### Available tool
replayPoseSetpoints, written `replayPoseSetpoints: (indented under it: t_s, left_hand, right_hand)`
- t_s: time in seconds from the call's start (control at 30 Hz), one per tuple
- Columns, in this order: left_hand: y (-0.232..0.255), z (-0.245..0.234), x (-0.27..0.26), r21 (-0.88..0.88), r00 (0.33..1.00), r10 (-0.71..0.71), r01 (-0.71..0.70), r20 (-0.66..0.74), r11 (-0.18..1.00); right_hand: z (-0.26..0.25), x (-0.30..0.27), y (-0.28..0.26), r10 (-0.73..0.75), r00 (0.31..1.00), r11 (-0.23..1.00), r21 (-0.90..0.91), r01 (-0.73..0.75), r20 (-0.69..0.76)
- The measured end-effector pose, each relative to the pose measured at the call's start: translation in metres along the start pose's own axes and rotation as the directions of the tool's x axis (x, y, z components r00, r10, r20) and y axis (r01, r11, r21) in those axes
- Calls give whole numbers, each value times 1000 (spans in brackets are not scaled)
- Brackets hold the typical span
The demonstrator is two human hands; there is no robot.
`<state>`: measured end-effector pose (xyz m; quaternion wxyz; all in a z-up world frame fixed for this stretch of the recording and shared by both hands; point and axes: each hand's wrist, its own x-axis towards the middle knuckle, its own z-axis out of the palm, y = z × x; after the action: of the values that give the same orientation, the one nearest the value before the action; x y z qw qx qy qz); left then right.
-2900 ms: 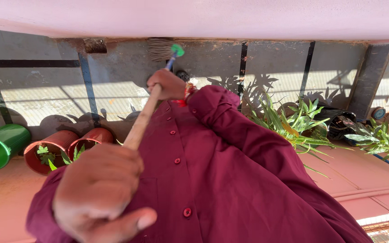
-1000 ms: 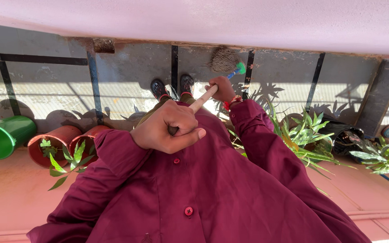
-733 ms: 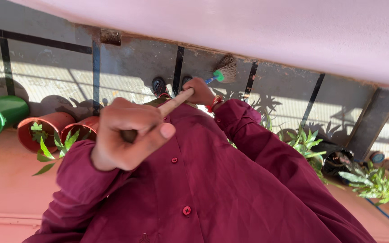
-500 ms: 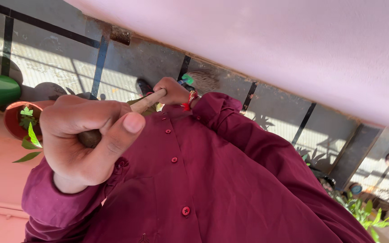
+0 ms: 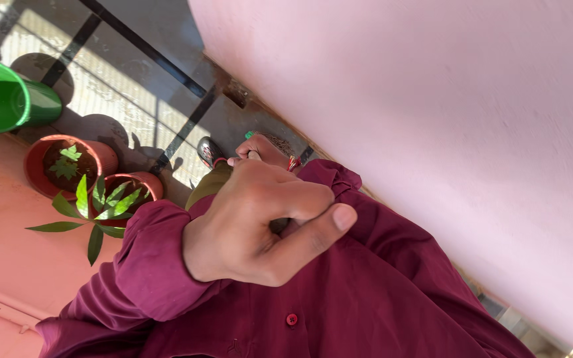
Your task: The person sweeps a tiled outdoor area using a broom, moving debris towards a small drain hole.
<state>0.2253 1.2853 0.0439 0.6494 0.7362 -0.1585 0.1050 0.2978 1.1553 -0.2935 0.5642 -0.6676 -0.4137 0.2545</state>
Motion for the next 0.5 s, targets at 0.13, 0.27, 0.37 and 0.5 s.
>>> replayPoseSetpoints:
  t_s: [0.13,0.27,0.37,0.5]
  left_hand:
    - [4,-68,0,-36,1000,-5,4,-29,999]
    - [4,-117,0,3,999,31,-31,-28,1000]
    - [1,-142,2,40,993,96,-94,-66,995]
    - [-7,-178,2,84,983,172,-167,-58,982]
  right_hand:
    - [42,100,-18,-109,994,994,-18,108,-7]
    - [63,189,-12,43,962,997,-69,-26,269]
    - [78,245,-11,6,966,995,-100,21,258]
    - [85,312,-11,-146,964,988,-9,152,221]
